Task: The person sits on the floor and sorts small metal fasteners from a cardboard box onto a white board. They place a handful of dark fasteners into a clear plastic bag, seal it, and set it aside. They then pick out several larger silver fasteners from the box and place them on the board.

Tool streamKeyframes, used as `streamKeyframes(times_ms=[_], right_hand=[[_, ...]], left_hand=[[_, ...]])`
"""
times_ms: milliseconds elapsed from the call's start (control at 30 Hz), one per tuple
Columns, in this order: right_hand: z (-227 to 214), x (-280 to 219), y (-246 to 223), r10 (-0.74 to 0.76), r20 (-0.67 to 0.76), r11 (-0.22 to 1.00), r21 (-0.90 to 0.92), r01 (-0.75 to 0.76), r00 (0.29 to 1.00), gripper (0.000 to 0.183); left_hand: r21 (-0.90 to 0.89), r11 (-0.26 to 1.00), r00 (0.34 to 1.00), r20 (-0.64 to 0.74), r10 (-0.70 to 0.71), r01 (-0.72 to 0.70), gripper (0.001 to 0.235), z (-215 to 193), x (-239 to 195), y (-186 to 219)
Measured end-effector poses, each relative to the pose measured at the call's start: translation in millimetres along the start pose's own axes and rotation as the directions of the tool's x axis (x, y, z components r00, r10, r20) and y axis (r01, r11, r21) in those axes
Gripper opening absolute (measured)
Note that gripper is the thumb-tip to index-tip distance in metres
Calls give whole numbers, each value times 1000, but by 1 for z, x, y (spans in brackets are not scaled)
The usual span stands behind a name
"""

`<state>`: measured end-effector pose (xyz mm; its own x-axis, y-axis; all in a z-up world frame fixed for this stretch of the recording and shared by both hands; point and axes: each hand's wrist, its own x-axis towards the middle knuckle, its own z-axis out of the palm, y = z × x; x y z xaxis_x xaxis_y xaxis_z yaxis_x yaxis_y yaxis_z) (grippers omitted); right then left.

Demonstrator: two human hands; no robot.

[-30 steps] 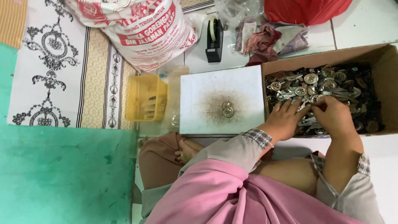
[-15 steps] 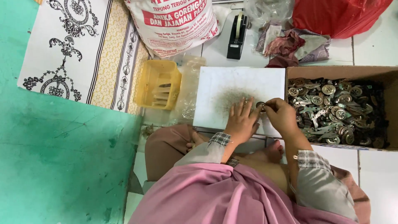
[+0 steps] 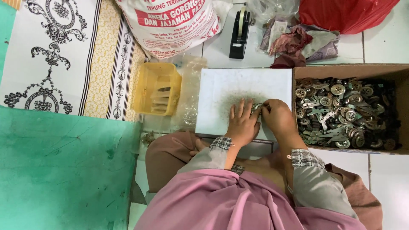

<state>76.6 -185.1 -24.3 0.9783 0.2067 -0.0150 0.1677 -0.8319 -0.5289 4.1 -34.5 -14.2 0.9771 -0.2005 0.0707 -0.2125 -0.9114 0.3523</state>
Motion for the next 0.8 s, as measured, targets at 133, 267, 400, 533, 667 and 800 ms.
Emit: streamKeyframes(times_ms=[133, 267, 400, 533, 667, 800], right_hand=[[11, 1, 7, -5, 3, 1000, -8, 5, 1000, 20], [-9, -8, 10, -29, 9, 994, 108, 28, 1000, 21], [-73, -26, 20, -88, 107, 971, 232, 61, 990, 24], [-130, -44, 81, -48, 120, 987, 158, 29, 992, 28], [-137, -59, 181, 185, 12, 982, 33, -185, 983, 26], [-139, -67, 242, 456, 143, 888, -143, -437, 879, 33]], left_hand=[[-37, 999, 998, 57, 24, -22, 50, -5, -1, -1], [31, 997, 997, -21, 77, -76, 50, -7, -2, 7], [4, 988, 987, -46, 154, -154, 44, -13, 2, 31], [-33, 958, 958, -52, 282, -284, 43, -5, 24, 76], [-100, 888, 892, -3, 451, -449, 39, 17, 57, 133], [-181, 844, 835, 146, 530, -504, 36, 72, 95, 179]])
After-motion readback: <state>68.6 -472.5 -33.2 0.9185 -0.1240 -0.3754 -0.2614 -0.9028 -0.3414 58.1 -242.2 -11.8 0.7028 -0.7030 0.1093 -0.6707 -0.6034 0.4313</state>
